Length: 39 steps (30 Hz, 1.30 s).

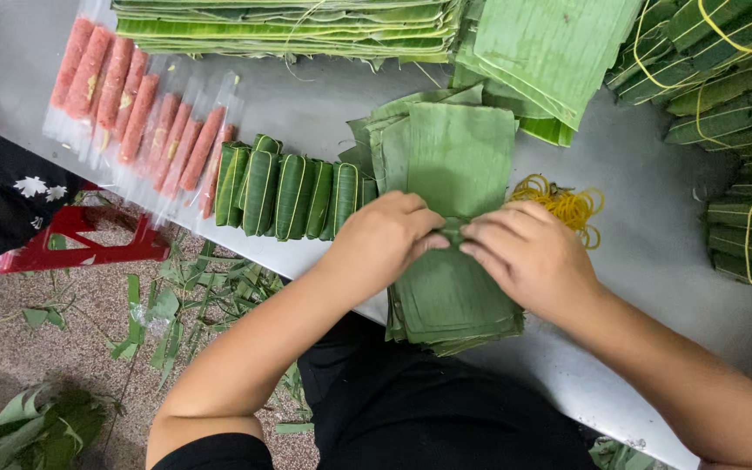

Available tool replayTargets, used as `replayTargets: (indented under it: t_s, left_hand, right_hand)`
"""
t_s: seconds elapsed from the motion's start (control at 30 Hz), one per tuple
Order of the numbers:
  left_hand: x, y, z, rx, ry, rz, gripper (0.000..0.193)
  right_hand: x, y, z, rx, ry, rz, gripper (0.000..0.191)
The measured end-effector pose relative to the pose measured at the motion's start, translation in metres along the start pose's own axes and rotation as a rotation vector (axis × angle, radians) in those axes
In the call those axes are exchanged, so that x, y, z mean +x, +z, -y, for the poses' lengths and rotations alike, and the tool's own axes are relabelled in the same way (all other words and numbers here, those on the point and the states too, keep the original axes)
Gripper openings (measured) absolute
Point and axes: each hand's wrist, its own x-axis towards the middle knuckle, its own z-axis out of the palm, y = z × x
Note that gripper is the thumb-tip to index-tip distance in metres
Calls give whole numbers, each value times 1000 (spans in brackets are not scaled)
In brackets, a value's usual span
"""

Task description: The person wraps meat rolls in banana leaves. They fold a cut banana leaf piece around a meat roll, roll it into a cylinder, secure it with a yellow rubber band, and place the finished wrapped roll in a row on the table, repeating the cycle for successive rolls.

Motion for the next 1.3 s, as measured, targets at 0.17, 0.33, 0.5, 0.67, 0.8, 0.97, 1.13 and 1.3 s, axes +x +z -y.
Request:
replayTargets:
  t_s: [0.17, 0.33, 0.5, 0.67, 0.8, 0.97, 1.13, 1.3]
  left_hand:
    - [1, 5, 1, 89, 125, -57, 26]
    - [8, 11, 2, 184, 36, -125, 33]
    - [23, 10, 5, 281, 89, -194, 41]
    - [22, 6, 4, 184, -40, -89, 32]
    - [13, 7, 7, 207, -71, -44, 34]
    - [21, 17, 14, 393, 3, -211, 54]
    - [29, 12, 12, 301, -49, -232, 50]
    - [4, 6, -11, -486, -288, -292, 51]
  right_hand:
    - [2, 1, 4, -181, -58, -64, 32]
    - [15, 1, -7, -196, -8, -55, 33]
    - [23, 2, -10, -265, -24, -87, 37]
    - [26, 1, -9, -270, 40, -3, 40]
    - [18, -1, -7, -332, -69, -48, 35]
    - [28, 13, -14, -430, -71, -82, 38]
    - [45, 11, -25, -260, 27, -62, 42]
    - [15, -4, -11, 257, 264, 34, 54]
